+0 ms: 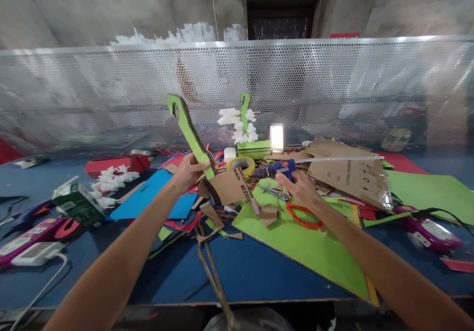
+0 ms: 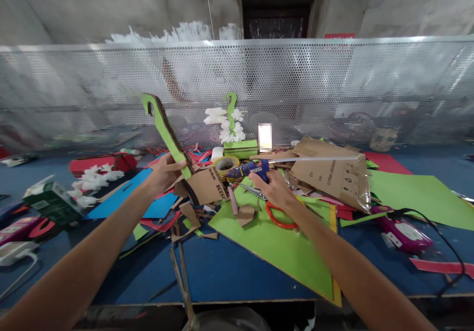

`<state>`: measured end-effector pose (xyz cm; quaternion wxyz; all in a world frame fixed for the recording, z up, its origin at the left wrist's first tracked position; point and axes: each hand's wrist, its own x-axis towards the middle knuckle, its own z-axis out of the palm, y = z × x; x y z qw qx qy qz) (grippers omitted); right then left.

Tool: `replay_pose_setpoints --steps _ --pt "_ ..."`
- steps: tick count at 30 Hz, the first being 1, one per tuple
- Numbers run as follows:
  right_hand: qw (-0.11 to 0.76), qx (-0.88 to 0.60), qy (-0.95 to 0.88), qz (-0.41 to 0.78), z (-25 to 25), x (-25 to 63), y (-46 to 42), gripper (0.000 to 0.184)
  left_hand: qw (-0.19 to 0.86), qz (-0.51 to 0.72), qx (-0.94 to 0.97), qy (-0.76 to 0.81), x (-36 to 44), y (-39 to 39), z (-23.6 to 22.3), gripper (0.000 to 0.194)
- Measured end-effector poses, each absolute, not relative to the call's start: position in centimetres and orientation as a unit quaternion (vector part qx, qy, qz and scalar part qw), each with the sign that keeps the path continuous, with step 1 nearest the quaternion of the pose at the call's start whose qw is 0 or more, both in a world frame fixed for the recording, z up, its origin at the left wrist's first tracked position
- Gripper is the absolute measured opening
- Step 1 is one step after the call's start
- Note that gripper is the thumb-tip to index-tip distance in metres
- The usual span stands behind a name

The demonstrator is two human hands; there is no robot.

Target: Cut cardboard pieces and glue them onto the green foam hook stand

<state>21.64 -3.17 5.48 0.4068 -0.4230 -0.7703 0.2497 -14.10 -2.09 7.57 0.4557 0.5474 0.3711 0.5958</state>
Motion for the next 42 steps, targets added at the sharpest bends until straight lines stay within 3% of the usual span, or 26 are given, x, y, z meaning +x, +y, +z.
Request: replay_pose_setpoints --steps 19,42 --pt "0.380 -0.413 -0.789 0.248 5.3 21.9 -2.8 0.056 0.469 0.617 0.521 0.359 -14.0 -2.2 8.1 0.036" --pt "0.436 -0.406 -0.754 0.276 5.5 21.4 -3.5 0.055 0.464 0.558 0.573 0.381 -14.3 -1.3 6.7 0.034"
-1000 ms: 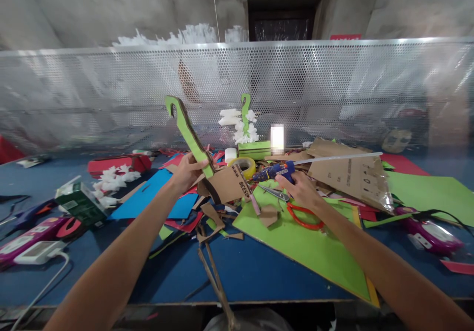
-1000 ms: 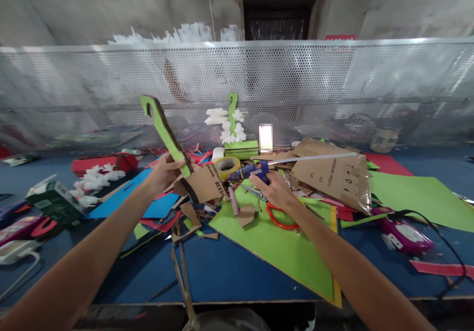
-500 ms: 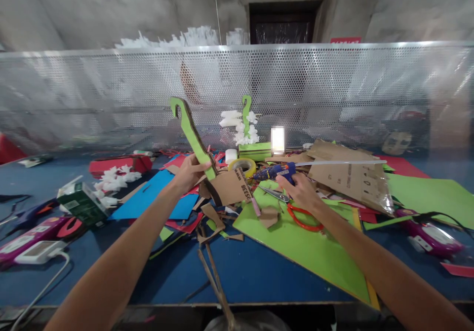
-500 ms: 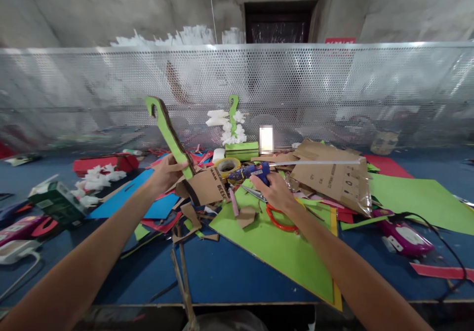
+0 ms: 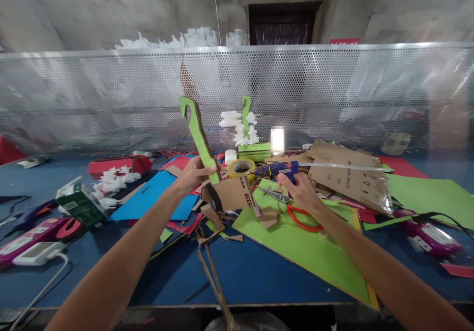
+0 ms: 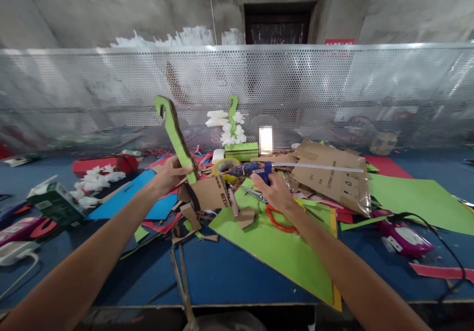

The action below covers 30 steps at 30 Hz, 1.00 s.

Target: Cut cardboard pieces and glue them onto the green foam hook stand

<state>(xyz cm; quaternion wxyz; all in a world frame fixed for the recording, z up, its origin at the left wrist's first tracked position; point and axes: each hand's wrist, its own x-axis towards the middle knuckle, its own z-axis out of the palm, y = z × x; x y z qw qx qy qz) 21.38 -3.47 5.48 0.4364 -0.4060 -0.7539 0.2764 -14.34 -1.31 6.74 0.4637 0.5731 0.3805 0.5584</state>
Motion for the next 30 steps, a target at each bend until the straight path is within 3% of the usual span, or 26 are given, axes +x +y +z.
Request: replay_pose_setpoints --steps 9,18,21,27,30 --pt "0.367 -0.416 -0.776 0.299 6.1 22.2 -2.8 0.053 0.466 0.580 0.555 0.372 -13.9 -2.3 7.7 0.037" --pt "0.415 -0.312 -0.686 0.510 5.6 23.7 -1.2 0.061 0.434 0.555 0.585 0.401 -14.5 -1.8 7.3 0.038" --pt "0.407 -0.347 -0.658 0.530 5.7 24.1 -0.8 0.052 0.436 0.546 0.594 0.398 -14.8 -1.6 7.1 0.035" --pt "0.296 -0.480 -0.703 0.434 6.3 25.0 -0.6 0.034 0.390 0.545 0.612 0.421 -15.4 -1.6 7.6 0.037" --pt "0.245 -0.534 -0.754 0.293 6.1 24.8 -0.2 0.034 0.363 0.541 0.622 0.435 -15.5 -1.7 7.8 0.040"
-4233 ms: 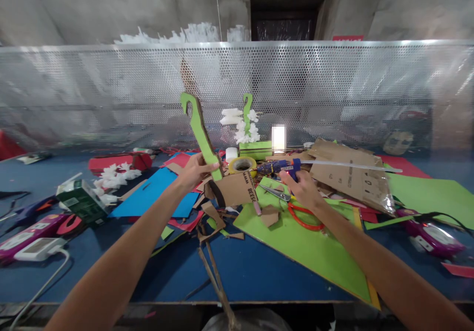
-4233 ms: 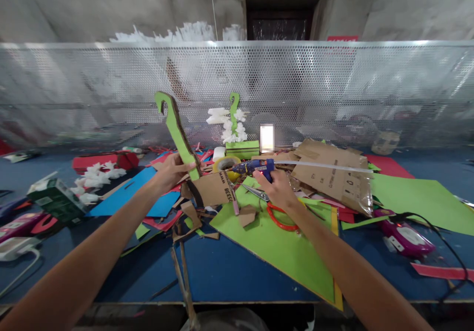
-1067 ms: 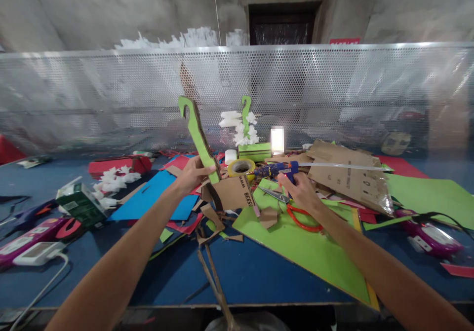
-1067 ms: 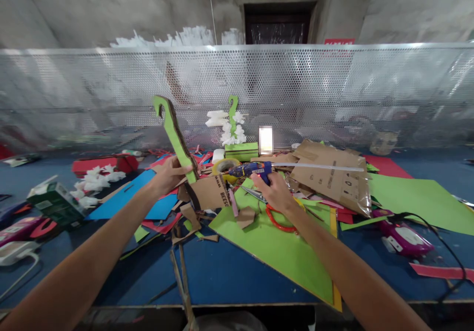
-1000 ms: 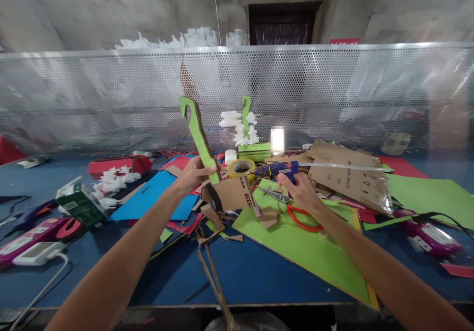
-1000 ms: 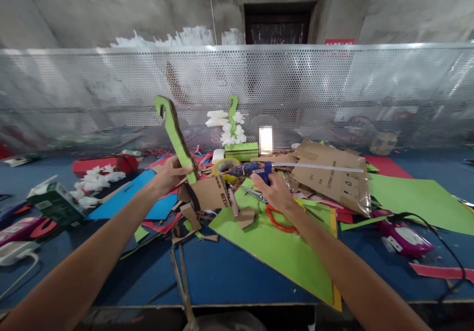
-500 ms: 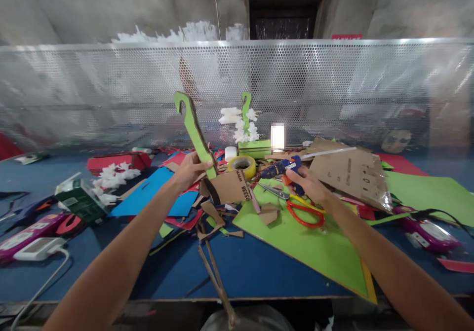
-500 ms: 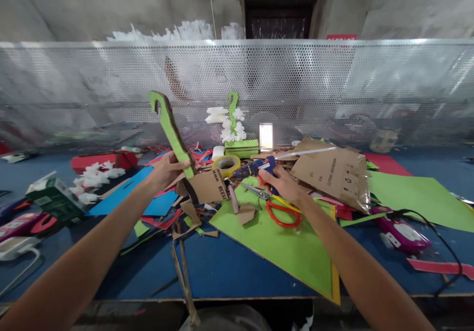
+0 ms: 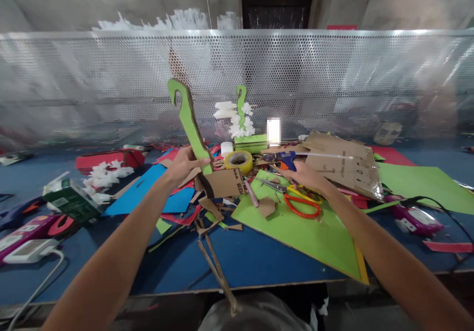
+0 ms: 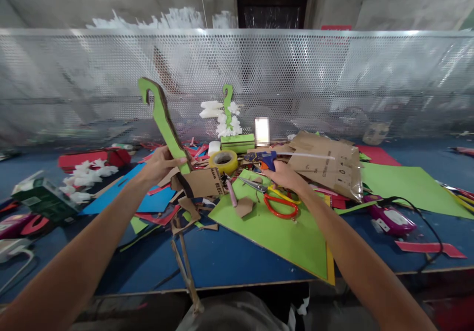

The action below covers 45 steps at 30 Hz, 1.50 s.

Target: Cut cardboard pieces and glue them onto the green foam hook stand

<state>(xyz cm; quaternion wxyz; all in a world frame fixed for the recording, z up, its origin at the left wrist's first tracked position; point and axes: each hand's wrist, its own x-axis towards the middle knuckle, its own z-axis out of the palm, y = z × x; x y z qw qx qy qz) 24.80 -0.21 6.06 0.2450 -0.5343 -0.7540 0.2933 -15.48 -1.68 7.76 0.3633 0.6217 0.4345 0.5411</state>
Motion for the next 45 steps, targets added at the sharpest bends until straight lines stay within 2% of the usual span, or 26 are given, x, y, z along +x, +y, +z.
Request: replay_pose_setpoints --steps 3,6,11,16,18,21,24,29,35,40,42,45 --pt "0.182 -0.568 -0.793 0.123 5.5 24.6 0.4 0.047 0.345 0.539 0.632 0.437 -15.4 -1.9 8.1 0.041" --pt "0.138 -0.576 -0.804 0.058 5.0 24.5 1.0 0.052 0.335 0.538 0.641 0.433 -15.1 -2.2 8.7 0.042" --pt "0.126 -0.594 -0.793 0.042 4.9 24.9 1.5 0.044 0.334 0.533 0.646 0.432 -14.9 -2.5 9.3 0.047" --pt "0.176 -0.559 -0.810 0.037 6.2 24.8 0.1 0.030 0.320 0.531 0.653 0.435 -15.3 -2.3 9.0 0.046" --pt "0.174 -0.520 -0.834 0.068 6.7 24.0 -1.4 0.032 0.317 0.530 0.654 0.437 -15.5 -2.2 8.9 0.045" --pt "0.091 -0.491 -0.858 0.124 7.1 22.2 -4.4 0.046 0.315 0.531 0.654 0.437 -15.5 -2.2 8.9 0.045" --pt "0.062 -0.476 -0.869 0.117 6.6 20.4 -7.0 0.057 0.313 0.534 0.655 0.432 -15.5 -2.2 8.9 0.043" --pt "0.066 -0.475 -0.870 0.116 5.2 19.4 -8.2 0.042 0.303 0.537 0.658 0.432 -15.5 -2.2 9.1 0.039" --pt "0.140 -0.431 -0.870 0.194 6.1 20.5 -6.3 0.035 0.298 0.533 0.664 0.431 -15.5 -2.4 9.5 0.040" --pt "0.272 -0.432 -0.804 0.303 8.3 19.6 -4.8 0.041 0.304 0.547 0.658 0.420 -15.0 -2.5 9.5 0.042" --pt "0.311 -0.445 -0.779 0.313 8.5 18.7 -4.2 0.036 0.312 0.553 0.652 0.414 -14.7 -2.7 9.6 0.044" --pt "0.321 -0.445 -0.774 0.316 8.4 17.3 -3.3 0.029 0.311 0.563 0.647 0.409 -14.2 -3.0 9.8 0.045"
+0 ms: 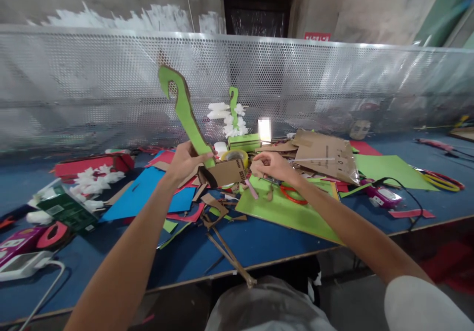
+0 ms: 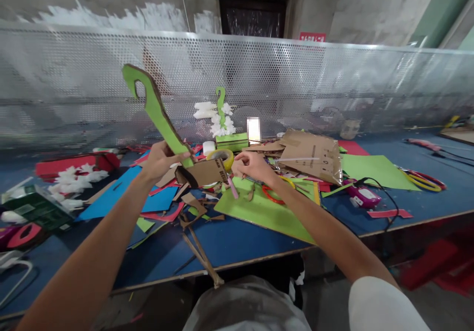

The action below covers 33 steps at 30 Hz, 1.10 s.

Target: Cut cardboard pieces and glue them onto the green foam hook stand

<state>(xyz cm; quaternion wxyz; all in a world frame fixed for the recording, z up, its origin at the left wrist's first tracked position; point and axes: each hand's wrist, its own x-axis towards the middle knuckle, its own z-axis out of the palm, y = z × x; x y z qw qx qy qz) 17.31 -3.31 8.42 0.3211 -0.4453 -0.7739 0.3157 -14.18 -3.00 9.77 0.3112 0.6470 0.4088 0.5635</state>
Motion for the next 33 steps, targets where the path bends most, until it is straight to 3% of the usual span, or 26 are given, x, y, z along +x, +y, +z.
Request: replay_pose_setpoints --steps 5,22,28,33 --pt "0.304 -0.441 -0.784 0.314 7.7 16.2 -1.8 0.036 0.311 0.564 0.645 0.411 -13.8 -3.2 9.8 0.043" --pt "0.394 -0.318 -0.699 0.506 6.5 16.7 -2.2 0.049 0.305 0.585 0.631 0.409 -12.1 -4.1 10.4 0.047" --pt "0.424 -0.308 -0.687 0.504 6.1 16.7 -2.4 0.043 0.308 0.601 0.617 0.405 -11.4 -4.6 11.0 0.050" --pt "0.401 -0.315 -0.733 0.451 6.4 17.1 -2.8 0.051 0.312 0.600 0.617 0.402 -11.4 -4.6 11.1 0.052"
